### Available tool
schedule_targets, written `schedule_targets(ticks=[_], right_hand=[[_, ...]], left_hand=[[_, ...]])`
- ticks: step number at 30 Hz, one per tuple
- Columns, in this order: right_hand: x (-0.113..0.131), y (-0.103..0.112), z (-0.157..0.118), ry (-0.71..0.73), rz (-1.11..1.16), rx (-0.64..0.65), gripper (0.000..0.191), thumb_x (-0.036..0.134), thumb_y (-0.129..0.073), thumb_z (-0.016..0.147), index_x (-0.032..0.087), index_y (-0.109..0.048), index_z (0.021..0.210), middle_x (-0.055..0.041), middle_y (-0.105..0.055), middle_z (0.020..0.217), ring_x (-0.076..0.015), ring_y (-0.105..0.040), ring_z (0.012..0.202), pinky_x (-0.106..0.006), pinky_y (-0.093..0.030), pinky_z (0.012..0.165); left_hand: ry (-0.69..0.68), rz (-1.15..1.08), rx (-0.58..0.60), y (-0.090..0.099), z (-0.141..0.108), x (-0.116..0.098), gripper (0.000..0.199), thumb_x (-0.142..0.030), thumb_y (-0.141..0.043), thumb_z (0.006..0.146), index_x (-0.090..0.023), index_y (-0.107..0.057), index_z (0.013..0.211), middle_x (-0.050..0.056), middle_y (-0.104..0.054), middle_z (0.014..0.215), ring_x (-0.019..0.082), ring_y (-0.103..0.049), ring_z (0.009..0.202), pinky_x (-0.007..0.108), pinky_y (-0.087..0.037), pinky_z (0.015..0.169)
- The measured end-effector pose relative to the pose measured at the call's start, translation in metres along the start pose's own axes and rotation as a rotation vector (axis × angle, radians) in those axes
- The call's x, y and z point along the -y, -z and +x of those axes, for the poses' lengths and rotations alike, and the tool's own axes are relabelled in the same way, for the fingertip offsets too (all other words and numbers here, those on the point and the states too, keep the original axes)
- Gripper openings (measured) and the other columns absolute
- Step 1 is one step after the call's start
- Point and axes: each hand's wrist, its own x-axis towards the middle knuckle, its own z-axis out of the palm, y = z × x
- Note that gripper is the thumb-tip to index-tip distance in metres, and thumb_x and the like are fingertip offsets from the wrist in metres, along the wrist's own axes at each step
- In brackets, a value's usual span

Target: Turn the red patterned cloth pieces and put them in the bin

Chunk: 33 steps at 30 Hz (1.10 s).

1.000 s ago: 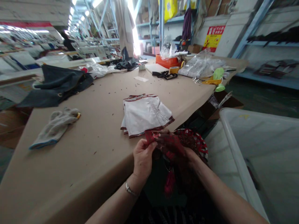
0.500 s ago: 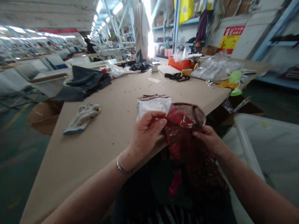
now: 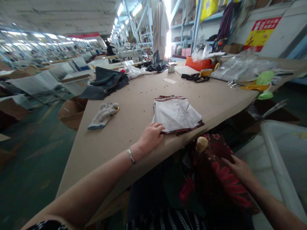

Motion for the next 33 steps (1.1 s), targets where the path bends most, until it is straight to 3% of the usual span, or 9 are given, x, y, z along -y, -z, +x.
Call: schedule_targets(ticks=[4,6,10,12,15,19,24,30,33], right_hand=[[0.008,-0.012,-0.004,0.081,-0.049,-0.164,0.061,0.053,-0.052,0.076,0.012,-0.055,0.121,-0.0180,-0.063,0.116,-0.0310,-0.062,0.104,-0.047,-0.047,0.093],[0.055,-0.005,-0.012,0.261,0.030,-0.205,0.046,0.047,-0.050,0.084,0.018,-0.056,0.119,-0.0125,-0.064,0.113,-0.0246,-0.064,0.097,-0.041,-0.050,0.089],[0.183,-0.009,-0.027,0.915,-0.055,-0.123,0.021,0.030,-0.049,0.090,0.019,-0.062,0.103,-0.0086,-0.063,0.107,-0.0212,-0.057,0.103,-0.037,-0.046,0.094],[0.232,-0.025,-0.026,1.019,-0.230,-0.040,0.023,0.026,-0.052,0.090,0.018,-0.061,0.108,-0.0093,-0.062,0.109,-0.0236,-0.054,0.104,-0.038,-0.046,0.092],[0.269,-0.050,-0.011,0.971,-0.528,0.024,0.032,0.025,-0.055,0.087,0.015,-0.059,0.117,-0.0120,-0.062,0.112,-0.0290,-0.054,0.104,-0.040,-0.046,0.088],[0.272,-0.049,0.012,0.802,-0.752,-0.033,0.036,0.012,-0.044,0.085,0.013,-0.058,0.118,-0.0147,-0.064,0.107,-0.0293,-0.061,0.096,-0.038,-0.047,0.077],[0.262,-0.016,0.000,0.640,-0.762,-0.075,0.034,0.014,-0.044,0.083,0.018,-0.059,0.114,-0.0112,-0.069,0.093,-0.0277,-0.066,0.082,-0.035,-0.046,0.068],[0.231,-0.023,-0.066,0.727,-0.638,0.129,0.025,0.008,-0.038,0.087,0.017,-0.061,0.094,-0.0075,-0.065,0.086,-0.0196,-0.062,0.080,-0.028,-0.043,0.069],[0.201,-0.035,-0.089,0.653,-0.385,0.340,0.026,0.009,-0.038,0.089,0.016,-0.063,0.086,-0.0060,-0.064,0.079,-0.0175,-0.060,0.074,-0.027,-0.042,0.068]], left_hand=[[-0.007,0.098,0.063,-0.001,0.008,-0.005,0.019,-0.011,-0.048,0.080,-0.015,-0.067,0.084,0.010,-0.068,0.093,0.023,-0.059,0.093,0.036,-0.048,0.089],[0.039,0.090,0.058,0.003,0.012,-0.008,0.021,-0.010,-0.047,0.081,-0.015,-0.066,0.079,0.009,-0.067,0.085,0.022,-0.061,0.086,0.034,-0.050,0.083],[0.141,-0.013,-0.121,0.012,0.021,-0.016,0.020,-0.010,-0.047,0.079,-0.017,-0.066,0.077,0.006,-0.066,0.081,0.019,-0.060,0.076,0.030,-0.048,0.073],[0.146,-0.063,-0.223,0.017,0.023,-0.022,0.018,-0.009,-0.049,0.077,-0.017,-0.065,0.075,0.005,-0.065,0.079,0.018,-0.059,0.075,0.029,-0.047,0.071],[0.120,-0.094,-0.285,0.026,0.020,-0.031,0.017,-0.008,-0.049,0.076,-0.018,-0.062,0.071,0.004,-0.062,0.075,0.017,-0.057,0.074,0.029,-0.046,0.070],[0.090,-0.075,-0.283,0.035,0.005,-0.033,0.015,-0.009,-0.049,0.077,-0.018,-0.060,0.074,0.005,-0.063,0.079,0.018,-0.057,0.078,0.030,-0.046,0.072],[0.300,-0.218,-0.268,0.027,-0.008,-0.025,0.009,-0.012,-0.052,0.074,-0.018,-0.059,0.071,0.003,-0.059,0.075,0.014,-0.054,0.066,0.028,-0.045,0.064],[0.760,-1.409,-0.419,0.040,-0.013,-0.062,0.013,-0.026,-0.064,0.072,-0.019,-0.054,0.076,-0.003,-0.058,0.066,0.012,-0.057,0.056,0.022,-0.049,0.047],[0.841,-1.722,-0.344,0.046,-0.027,-0.087,0.023,-0.029,-0.073,0.067,-0.018,-0.056,0.078,-0.003,-0.062,0.070,0.011,-0.059,0.059,0.023,-0.054,0.052]])
